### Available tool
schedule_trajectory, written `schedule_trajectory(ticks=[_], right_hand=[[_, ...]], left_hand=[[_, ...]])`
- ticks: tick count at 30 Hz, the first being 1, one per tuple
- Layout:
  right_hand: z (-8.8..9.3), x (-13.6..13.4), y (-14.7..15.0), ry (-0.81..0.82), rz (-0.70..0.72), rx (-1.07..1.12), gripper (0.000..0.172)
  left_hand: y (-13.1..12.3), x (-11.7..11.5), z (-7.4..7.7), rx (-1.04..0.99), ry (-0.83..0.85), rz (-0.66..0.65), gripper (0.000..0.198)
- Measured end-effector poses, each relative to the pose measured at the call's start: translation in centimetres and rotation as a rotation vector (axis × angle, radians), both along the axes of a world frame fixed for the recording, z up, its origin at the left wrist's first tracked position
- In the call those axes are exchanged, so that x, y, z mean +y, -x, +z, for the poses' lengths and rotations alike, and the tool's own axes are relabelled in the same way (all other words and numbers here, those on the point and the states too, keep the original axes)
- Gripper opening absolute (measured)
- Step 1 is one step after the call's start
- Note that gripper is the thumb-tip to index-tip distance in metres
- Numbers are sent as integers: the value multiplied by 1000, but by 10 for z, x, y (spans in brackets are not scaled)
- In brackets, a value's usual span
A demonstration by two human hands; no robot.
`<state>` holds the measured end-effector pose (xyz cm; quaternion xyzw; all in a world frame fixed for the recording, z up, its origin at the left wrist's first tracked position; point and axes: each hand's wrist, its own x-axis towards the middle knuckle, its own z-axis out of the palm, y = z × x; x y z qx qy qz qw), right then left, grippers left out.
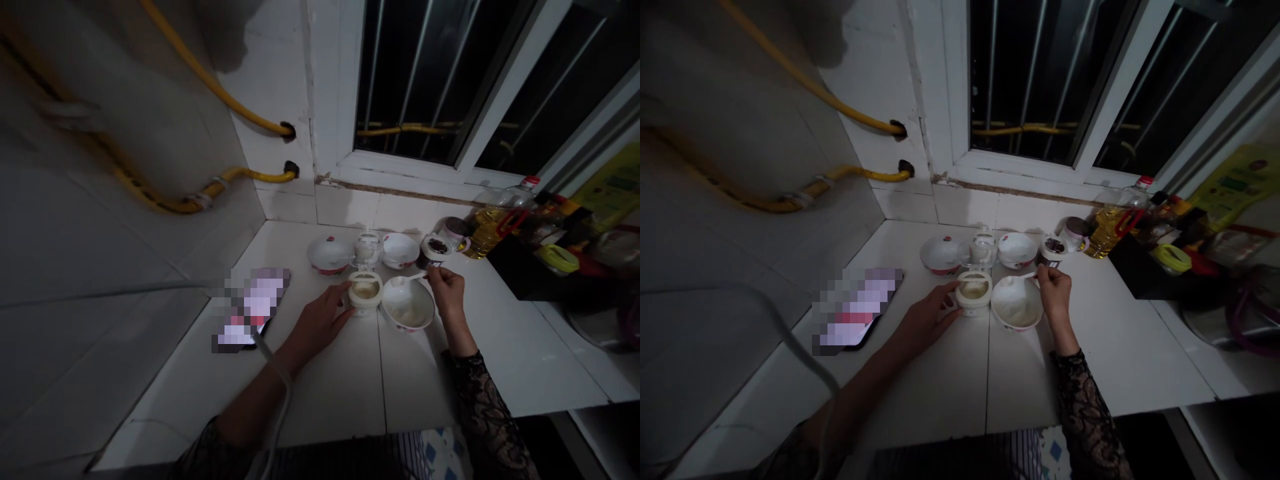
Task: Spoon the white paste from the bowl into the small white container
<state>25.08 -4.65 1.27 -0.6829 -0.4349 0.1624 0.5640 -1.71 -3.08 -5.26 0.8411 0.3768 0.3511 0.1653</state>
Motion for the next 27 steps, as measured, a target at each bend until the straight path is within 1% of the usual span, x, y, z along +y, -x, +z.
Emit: schedule_trajectory(ticks=[2, 3, 5, 7, 8, 9, 10, 12, 14, 15, 16, 19, 21, 24, 27], right_hand=[[3, -4, 17, -131, -14, -101, 43], [3, -6, 27, -202, -29, -194, 41], [4, -12, 46, -361, -40, -464, 40], [4, -17, 60, -428, 93, -754, 34], [4, -18, 64, -447, 153, -863, 31], [5, -19, 65, -458, 191, -935, 29], [5, -20, 63, -471, 194, -963, 27], [6, -20, 54, -495, 119, -911, 28], [6, -17, 36, -482, 23, -806, 32], [6, -16, 26, -450, -13, -773, 35], [5, -14, 16, -413, -18, -769, 38], [1, -11, -13, -276, 56, -863, 41], [-3, -9, -25, -192, 105, -953, 41], [-9, -8, -26, -107, 158, -1029, 43], [-11, -9, -14, -60, 250, -995, 46]], left_hand=[[0, 0, 0, -3, -2, 0, 42], [0, 0, 0, -4, -3, -2, 42], [0, -1, 1, -3, -1, -9, 42], [1, -1, 2, -6, 5, -7, 42], [1, -1, 2, -5, 9, -4, 41], [1, -1, 2, -2, 13, -3, 41], [1, -1, 3, 1, 18, -1, 41], [1, -1, 3, 10, 31, -4, 42], [1, -1, 3, 13, 43, -8, 43], [1, -1, 3, 12, 46, -9, 43], [1, -1, 3, 10, 45, -9, 43], [1, 0, 3, 5, 36, -8, 42], [2, -1, 3, 6, 34, -7, 41], [2, -1, 3, 15, 39, 0, 42], [1, -1, 3, 18, 22, 7, 42]])
